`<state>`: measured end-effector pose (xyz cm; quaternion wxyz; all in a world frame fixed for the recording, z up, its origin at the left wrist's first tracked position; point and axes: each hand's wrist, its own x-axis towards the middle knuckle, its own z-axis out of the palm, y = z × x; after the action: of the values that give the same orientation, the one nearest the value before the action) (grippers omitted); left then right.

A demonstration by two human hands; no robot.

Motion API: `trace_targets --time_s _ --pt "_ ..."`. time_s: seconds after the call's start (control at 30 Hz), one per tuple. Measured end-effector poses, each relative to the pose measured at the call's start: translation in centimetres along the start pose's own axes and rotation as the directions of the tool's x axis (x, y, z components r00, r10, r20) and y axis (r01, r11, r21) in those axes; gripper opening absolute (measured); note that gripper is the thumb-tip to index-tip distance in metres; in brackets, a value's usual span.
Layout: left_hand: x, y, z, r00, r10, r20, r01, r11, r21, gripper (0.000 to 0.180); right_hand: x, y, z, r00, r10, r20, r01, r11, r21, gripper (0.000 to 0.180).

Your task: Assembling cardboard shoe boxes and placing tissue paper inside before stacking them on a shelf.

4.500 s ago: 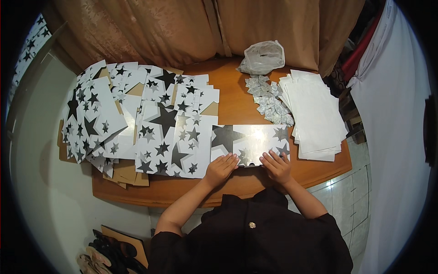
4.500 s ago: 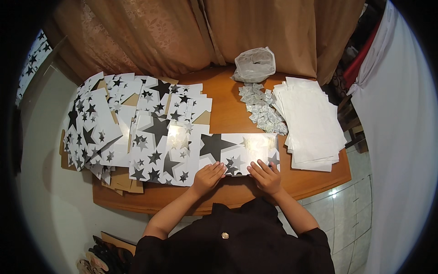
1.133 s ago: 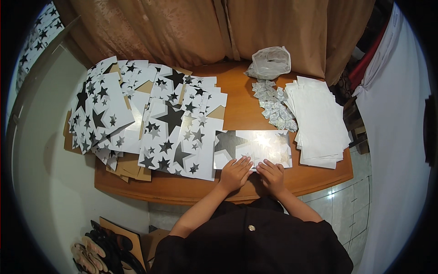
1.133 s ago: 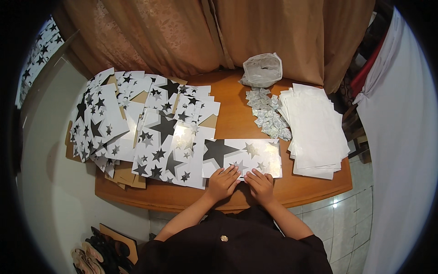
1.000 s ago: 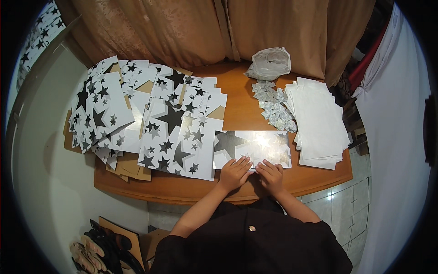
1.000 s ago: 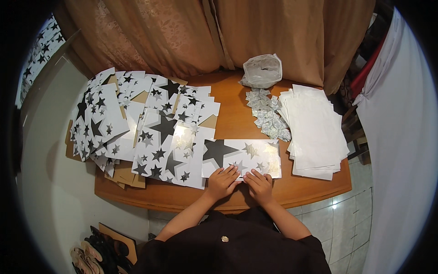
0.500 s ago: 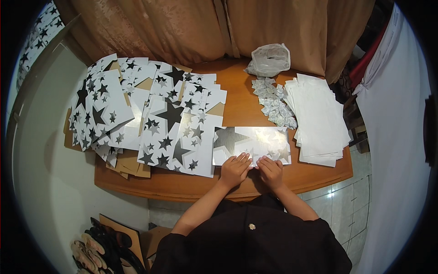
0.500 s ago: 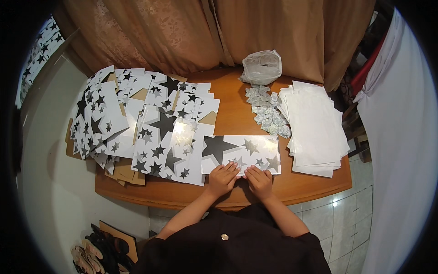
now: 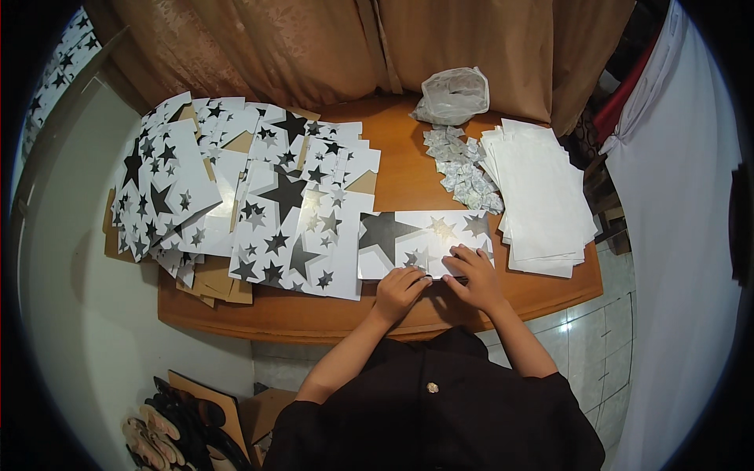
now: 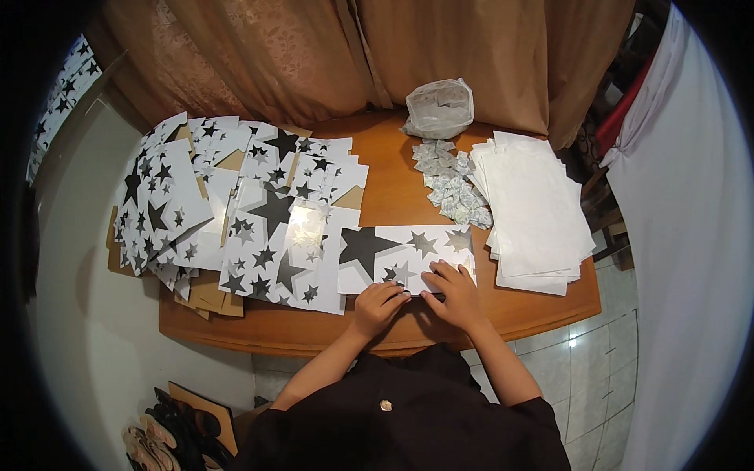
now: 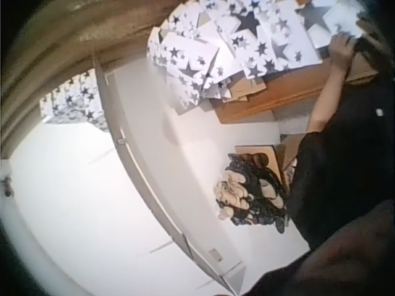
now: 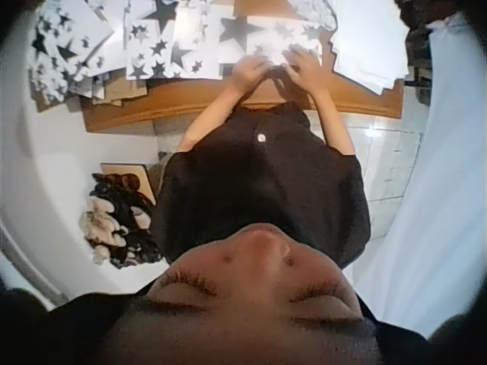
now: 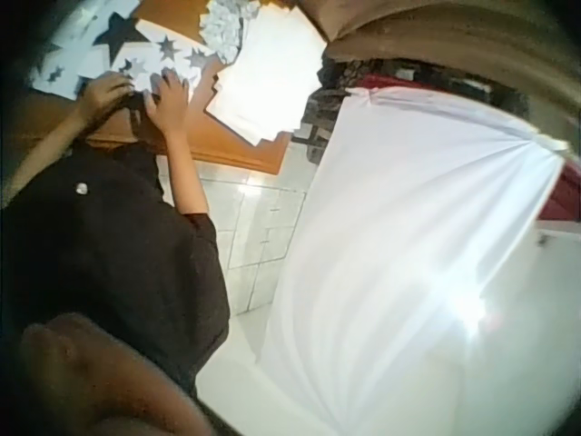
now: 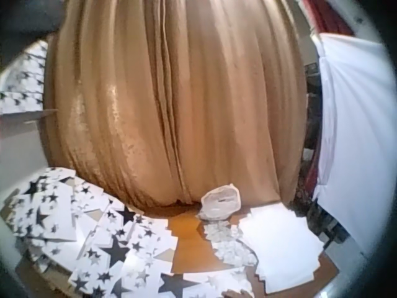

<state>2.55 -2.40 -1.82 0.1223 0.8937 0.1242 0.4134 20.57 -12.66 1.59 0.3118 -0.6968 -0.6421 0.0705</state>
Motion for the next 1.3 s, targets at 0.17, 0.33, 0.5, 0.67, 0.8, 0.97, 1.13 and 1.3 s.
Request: trace_targets --time_s 0.17,0.33,0.5,0.67,0.8,0.97,1.13,1.3 --pt "-0.2 -0.1 0.3 1.0 0.007 0.007 -0.008 0.998 0.061 0.014 -0.4 -0.1 0.1 0.999 -0.053 0.0 0.053 0.997 -0.048 0.032" --pt "-0.1 0.5 0.6 0.997 -0.058 0.046 0.055 0.996 0.065 0.013 -0.7 0.3 0.8 0.984 -0.177 -0.023 0.169 0.965 -0.198 0.026" --pt "0.1 0.5 0.3 0.997 -0.077 -0.005 0.077 0.997 0.008 0.014 0.1 0.6 1.0 0.97 -0.244 -0.009 0.238 0.952 -0.191 0.022" --pt "-0.4 0.4 0.4 0.994 -0.105 -0.025 0.106 0.994 0.041 0.014 -0.2 1.5 2.0 0.931 -0.364 -0.019 0.34 0.887 -0.314 0.022" --pt "-0.4 0.0 0.2 0.976 -0.218 0.009 0.218 0.976 0.008 0.024 -0.5 1.4 2.6 0.907 -0.418 -0.05 0.368 0.845 -0.389 0.023" --pt "2.7 -1.7 -2.2 0.938 -0.261 0.226 0.253 0.965 0.066 0.063 -0.6 3.1 2.0 0.865 -0.486 -0.126 0.411 0.829 -0.379 0.018" --pt "3.2 -3.5 -2.6 0.792 -0.188 0.581 0.08 0.975 0.206 0.067 -0.2 2.7 1.7 0.9 -0.394 -0.187 0.365 0.915 -0.173 0.014" --pt "3.2 -5.2 -2.9 0.753 -0.052 0.656 -0.033 0.993 0.116 0.055 -1.9 -0.4 2.4 0.894 -0.381 -0.237 0.308 0.905 -0.292 0.021"
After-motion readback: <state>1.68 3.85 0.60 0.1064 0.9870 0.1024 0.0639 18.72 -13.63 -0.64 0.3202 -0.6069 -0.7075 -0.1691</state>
